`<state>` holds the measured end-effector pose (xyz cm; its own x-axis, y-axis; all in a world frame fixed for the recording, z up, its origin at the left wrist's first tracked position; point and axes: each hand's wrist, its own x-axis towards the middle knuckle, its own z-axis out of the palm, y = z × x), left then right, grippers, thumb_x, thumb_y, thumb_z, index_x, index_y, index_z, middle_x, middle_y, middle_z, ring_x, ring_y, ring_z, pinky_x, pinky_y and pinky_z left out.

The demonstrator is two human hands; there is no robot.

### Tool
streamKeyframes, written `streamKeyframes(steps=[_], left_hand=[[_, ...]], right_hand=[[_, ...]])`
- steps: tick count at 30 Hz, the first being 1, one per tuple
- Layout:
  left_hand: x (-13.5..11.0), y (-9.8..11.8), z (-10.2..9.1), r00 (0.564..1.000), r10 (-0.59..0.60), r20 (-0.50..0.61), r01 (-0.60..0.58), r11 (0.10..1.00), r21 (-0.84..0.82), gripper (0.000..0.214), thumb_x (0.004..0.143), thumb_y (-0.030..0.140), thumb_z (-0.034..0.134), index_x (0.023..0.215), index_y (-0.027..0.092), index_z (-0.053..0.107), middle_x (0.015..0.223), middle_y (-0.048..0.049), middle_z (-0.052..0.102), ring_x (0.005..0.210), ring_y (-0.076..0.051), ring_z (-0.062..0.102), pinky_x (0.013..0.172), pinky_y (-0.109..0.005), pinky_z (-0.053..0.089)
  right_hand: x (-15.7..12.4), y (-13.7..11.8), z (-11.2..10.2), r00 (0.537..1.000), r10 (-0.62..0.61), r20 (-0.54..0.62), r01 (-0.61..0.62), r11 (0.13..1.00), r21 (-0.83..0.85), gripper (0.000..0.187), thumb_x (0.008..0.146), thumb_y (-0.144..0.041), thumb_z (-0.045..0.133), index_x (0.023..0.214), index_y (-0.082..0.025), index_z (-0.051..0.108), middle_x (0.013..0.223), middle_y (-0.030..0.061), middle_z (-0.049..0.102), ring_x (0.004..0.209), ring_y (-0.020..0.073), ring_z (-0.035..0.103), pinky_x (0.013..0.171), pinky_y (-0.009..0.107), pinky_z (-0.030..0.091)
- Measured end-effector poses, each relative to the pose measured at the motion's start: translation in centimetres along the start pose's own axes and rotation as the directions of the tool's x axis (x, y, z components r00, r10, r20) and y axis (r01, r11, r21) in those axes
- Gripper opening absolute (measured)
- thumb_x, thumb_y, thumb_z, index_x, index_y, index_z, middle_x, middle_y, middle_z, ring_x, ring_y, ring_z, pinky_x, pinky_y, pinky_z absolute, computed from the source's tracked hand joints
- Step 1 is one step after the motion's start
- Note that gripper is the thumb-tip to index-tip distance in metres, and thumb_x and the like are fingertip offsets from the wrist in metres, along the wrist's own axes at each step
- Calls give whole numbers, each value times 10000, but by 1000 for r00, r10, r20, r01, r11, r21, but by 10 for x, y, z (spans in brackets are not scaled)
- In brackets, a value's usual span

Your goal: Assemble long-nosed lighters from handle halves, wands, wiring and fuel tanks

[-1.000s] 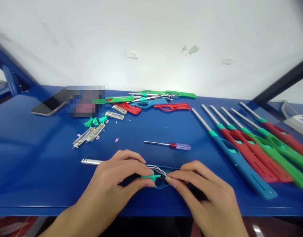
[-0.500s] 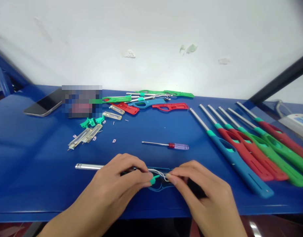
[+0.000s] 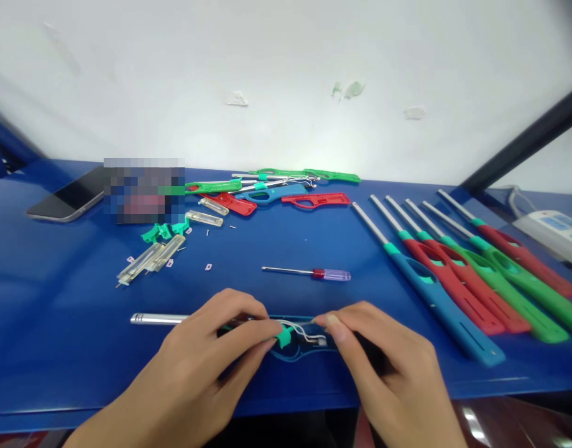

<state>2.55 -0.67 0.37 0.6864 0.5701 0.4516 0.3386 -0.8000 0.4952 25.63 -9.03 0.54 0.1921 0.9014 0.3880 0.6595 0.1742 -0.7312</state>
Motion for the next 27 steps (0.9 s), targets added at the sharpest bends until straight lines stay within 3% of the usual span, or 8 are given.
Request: streamKeyframes(steps=[4,7,9,12,15,17,20,27], left_hand=[[-2,-2,-5,993,-15,-120,26,995,95,198,1114,166,611,1183,305,735,1132,47,739,1002,-84,710,955,-170,544],[-1,-9,-11,958,-54,-280,121,967,226,155,1086,225,682,1171,340,742,1143,82,761,1013,-103,730,1039,-213,535],[0,-14,-12,945,-61,-322,162,941,297,169,1089,263,678,1222,347,741,1205,79,771,1095,-136,740,1105,-254,521],[3,-14,-11,965,-25,-260,119,929,351,298,1098,261,651,1386,324,697,1398,43,727,1323,-186,675,1233,-301,439],[4,-6,-5,989,64,-135,-21,955,295,354,1086,135,633,1387,309,697,1432,21,684,1398,-182,607,1271,-316,405],[6,-1,-1,992,125,-26,-115,966,233,342,1096,113,604,1366,297,704,1404,2,680,1393,-184,580,1243,-320,437],[14,3,5,987,136,89,-150,974,169,310,1113,125,581,1354,280,698,1385,-35,681,1354,-215,562,1143,-344,514],[32,7,15,969,210,129,-216,976,39,229,1148,86,495,1192,229,669,1161,-31,746,1138,-196,642,1028,-349,515]], right_hand=[[-2,3,2,1000,5,-8,-5,1000,6,198,1080,-276,639,955,-306,791,889,-83,816,791,76,780,744,140,595],[-4,4,3,999,13,-29,-12,1000,16,186,1087,-280,637,993,-327,790,917,-89,824,825,79,786,767,146,593],[-3,4,2,999,8,-36,-8,1000,14,179,1081,-265,641,1001,-323,791,926,-90,831,829,77,791,773,143,594],[-2,3,1,999,5,-36,-5,1000,-7,179,1070,-237,643,1017,-316,795,943,-93,846,841,76,802,785,140,598],[-1,2,1,999,2,-53,-3,1000,-19,180,1069,-224,637,1067,-321,788,991,-103,862,879,77,813,841,155,604],[-2,2,1,998,-5,-65,4,1000,-26,181,1068,-215,631,1083,-318,780,1018,-107,869,902,82,819,880,174,608],[-2,1,1,998,-10,-55,8,1000,-30,186,1066,-199,615,1073,-293,775,1013,-87,870,903,98,824,879,196,618],[-1,1,2,999,0,-45,0,1000,-2,186,1063,-178,611,1048,-264,775,985,-47,868,867,128,819,824,229,621]])
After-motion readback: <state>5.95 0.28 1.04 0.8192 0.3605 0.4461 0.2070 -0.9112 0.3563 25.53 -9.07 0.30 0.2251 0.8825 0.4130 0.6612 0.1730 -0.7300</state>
